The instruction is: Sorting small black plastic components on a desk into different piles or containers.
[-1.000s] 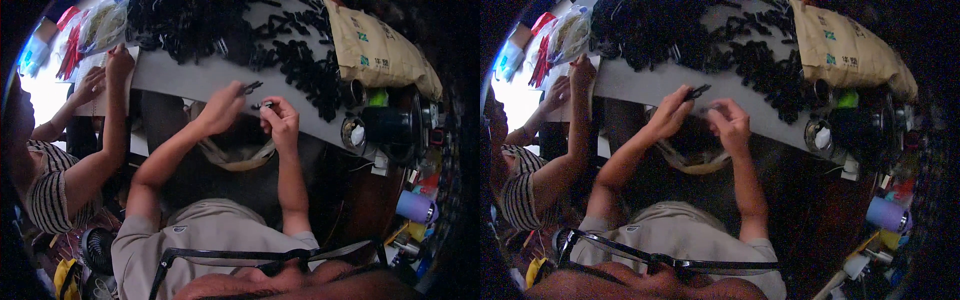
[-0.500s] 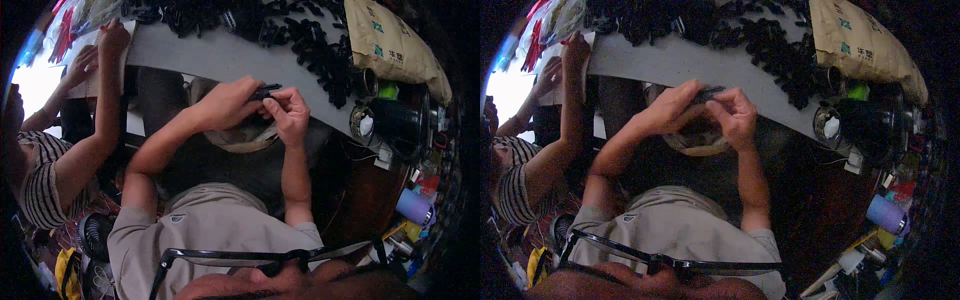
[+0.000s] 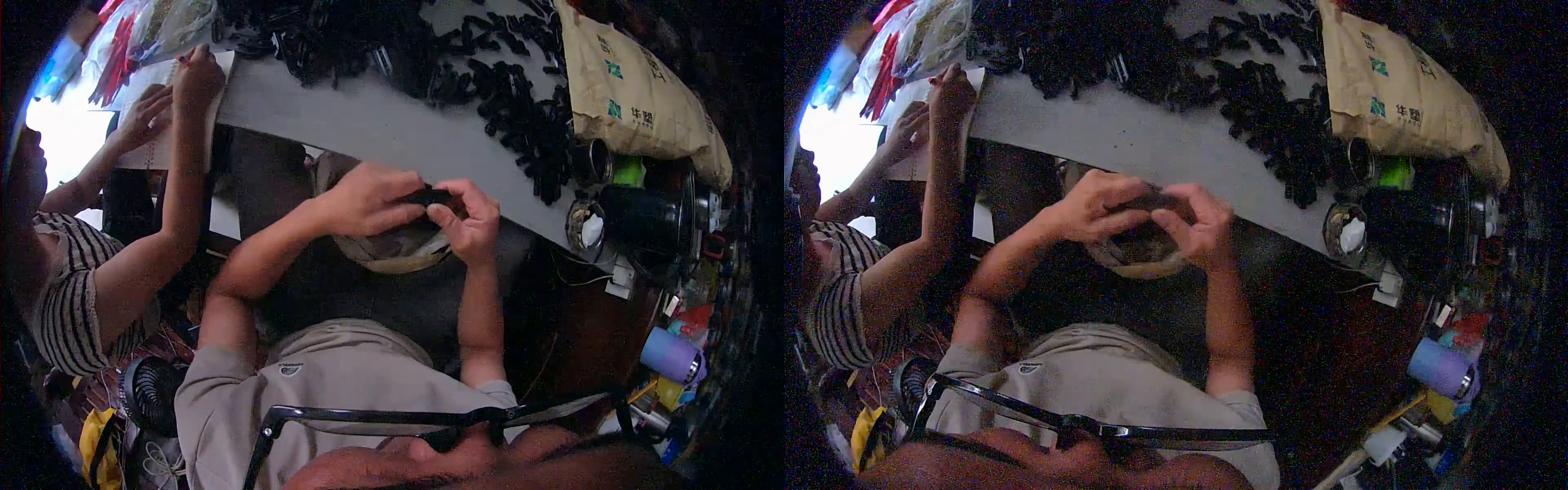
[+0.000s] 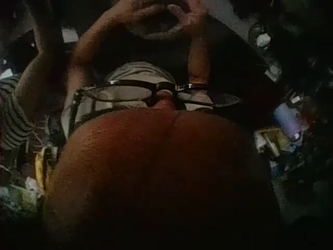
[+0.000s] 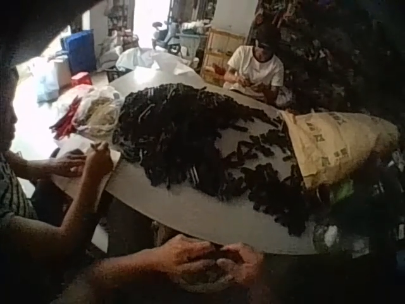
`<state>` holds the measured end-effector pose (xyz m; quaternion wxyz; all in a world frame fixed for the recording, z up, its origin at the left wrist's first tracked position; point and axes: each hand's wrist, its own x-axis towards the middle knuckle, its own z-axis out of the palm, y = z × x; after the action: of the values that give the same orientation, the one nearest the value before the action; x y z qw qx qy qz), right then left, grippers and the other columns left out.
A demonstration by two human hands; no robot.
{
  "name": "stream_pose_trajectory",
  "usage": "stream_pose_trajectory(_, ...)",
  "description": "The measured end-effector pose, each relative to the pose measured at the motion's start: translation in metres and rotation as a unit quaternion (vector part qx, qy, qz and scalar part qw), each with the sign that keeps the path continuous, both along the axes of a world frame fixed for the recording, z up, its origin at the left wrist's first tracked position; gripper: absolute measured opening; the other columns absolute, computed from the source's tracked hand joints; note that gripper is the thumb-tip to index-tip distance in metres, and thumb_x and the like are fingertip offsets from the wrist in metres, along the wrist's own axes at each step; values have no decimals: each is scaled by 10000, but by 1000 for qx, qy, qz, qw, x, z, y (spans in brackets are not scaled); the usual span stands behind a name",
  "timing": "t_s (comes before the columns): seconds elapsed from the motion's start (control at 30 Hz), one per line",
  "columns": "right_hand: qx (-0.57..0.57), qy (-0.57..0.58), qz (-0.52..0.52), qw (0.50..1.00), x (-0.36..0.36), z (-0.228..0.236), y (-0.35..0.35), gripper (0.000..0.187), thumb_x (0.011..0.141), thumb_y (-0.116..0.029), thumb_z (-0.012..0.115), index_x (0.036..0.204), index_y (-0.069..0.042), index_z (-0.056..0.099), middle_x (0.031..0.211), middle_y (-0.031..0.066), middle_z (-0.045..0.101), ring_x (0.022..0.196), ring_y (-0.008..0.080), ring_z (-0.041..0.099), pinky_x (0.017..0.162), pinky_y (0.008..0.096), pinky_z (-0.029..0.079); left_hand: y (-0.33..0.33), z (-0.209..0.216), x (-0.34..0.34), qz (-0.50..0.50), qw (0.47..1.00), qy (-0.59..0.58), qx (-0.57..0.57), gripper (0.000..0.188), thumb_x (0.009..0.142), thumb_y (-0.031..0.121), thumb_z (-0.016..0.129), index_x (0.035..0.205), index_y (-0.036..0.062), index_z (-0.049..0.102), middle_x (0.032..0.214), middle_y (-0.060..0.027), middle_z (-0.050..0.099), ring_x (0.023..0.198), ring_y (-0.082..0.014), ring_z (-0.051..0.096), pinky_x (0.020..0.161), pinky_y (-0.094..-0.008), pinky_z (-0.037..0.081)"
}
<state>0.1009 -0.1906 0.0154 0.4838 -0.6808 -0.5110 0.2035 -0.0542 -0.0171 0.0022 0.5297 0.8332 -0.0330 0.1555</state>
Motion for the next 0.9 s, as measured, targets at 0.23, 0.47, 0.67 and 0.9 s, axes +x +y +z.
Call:
stream_pose_trajectory(0.23, -91, 107, 14, 990, 12, -9, -1, 261, 833, -174, 821, 1007, -23, 699, 825, 71, 719, 737, 135, 664, 684, 310, 543, 11, -6, 7, -30, 994, 87, 61, 371, 926, 303, 688, 1161, 17, 659, 1002, -220, 684, 923, -427, 665, 786, -452, 532)
stream_pose_trajectory(0.47, -180, 67, 23, 981, 17, -6, -2, 268, 844, -216, 799, 1020, -32, 713, 805, 82, 706, 735, 130, 659, 692, 297, 537, 23, 2, 16, -6, 969, 144, 199, 309, 893, 335, 695, 1010, 49, 694, 886, -208, 692, 864, -409, 672, 742, -511, 524)
stream_pose_trajectory(0.67, -179, -28, -1, 983, 14, 3, 21, 249, 848, -146, 771, 1052, -15, 716, 750, 80, 695, 685, 140, 642, 641, 315, 513, 90, -7, 36, 339, 872, 56, 349, 311, 881, 135, 631, 1190, 103, 629, 1147, -106, 595, 921, -334, 655, 749, -428, 577)
stream_pose_trajectory(0.9, -110, -316, -186, 924, 45, -12, 88, 411, 946, -164, 632, 1355, -142, 595, 1192, 147, 612, 953, 299, 683, 786, 427, 552, 92, -15, 44, 339, 836, 40, 430, 264, 816, 105, 648, 1075, 65, 609, 1157, -102, 554, 1041, -275, 582, 793, -387, 542)
